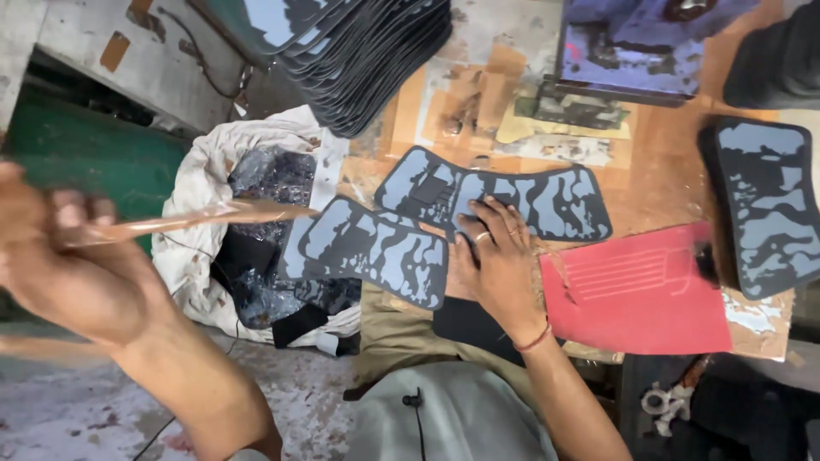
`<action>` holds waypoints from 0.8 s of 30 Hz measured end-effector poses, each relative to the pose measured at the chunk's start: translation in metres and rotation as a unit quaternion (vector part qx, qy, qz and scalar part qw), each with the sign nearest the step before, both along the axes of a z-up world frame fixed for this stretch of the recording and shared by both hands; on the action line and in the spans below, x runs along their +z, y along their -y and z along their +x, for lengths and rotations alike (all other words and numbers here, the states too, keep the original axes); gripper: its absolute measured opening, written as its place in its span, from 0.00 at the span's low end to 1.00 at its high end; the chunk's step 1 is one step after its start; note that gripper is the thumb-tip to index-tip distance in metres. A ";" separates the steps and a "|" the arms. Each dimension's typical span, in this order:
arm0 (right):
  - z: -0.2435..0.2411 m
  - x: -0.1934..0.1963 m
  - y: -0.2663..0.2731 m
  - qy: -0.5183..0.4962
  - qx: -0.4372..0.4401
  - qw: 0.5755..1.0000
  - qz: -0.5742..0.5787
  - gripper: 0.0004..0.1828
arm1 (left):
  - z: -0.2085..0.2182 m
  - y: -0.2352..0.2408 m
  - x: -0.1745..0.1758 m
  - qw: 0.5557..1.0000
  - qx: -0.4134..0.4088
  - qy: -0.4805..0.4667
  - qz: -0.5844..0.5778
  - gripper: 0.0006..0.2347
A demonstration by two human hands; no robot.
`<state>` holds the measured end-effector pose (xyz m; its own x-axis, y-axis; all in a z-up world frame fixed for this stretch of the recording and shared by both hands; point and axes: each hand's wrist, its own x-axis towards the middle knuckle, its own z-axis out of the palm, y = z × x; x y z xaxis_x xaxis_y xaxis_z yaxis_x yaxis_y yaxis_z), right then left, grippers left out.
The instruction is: Apply adhesive tape and organize camouflage-patterned cutout parts at a workbench.
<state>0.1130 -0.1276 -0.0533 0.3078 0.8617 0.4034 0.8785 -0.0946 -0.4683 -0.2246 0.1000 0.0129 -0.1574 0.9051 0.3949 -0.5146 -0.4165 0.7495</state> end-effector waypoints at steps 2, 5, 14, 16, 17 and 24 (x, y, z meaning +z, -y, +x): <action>-0.002 0.000 0.006 0.000 0.003 1.000 -0.004 0.14 | 0.013 0.024 0.012 0.999 0.009 0.028 -0.035 0.08; -0.006 0.012 0.021 -0.020 -0.001 1.000 0.000 0.16 | 0.039 0.070 0.011 0.995 -0.088 -0.025 0.037 0.06; -0.036 -0.011 0.082 -0.785 0.192 0.588 0.029 0.53 | 0.170 0.209 -0.025 0.919 -0.284 -0.222 0.160 0.03; -0.035 -0.016 0.096 -0.740 0.070 0.669 0.023 0.48 | 0.166 0.212 -0.036 0.845 -0.176 -0.466 0.193 0.11; -0.038 -0.010 0.095 -0.741 0.075 0.667 0.017 0.48 | 0.168 0.213 -0.036 0.846 -0.170 -0.468 0.190 0.11; -0.013 -0.020 0.121 -0.525 0.139 0.809 -0.226 0.26 | 0.168 0.196 -0.058 0.757 -0.381 -0.491 0.200 0.27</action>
<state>0.0997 -0.2490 -0.0734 0.0460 0.9430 -0.3295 0.0362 -0.3312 -0.9428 -0.0568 -0.0960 -0.0453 0.8981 0.3626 0.2490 0.0044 -0.5736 0.8191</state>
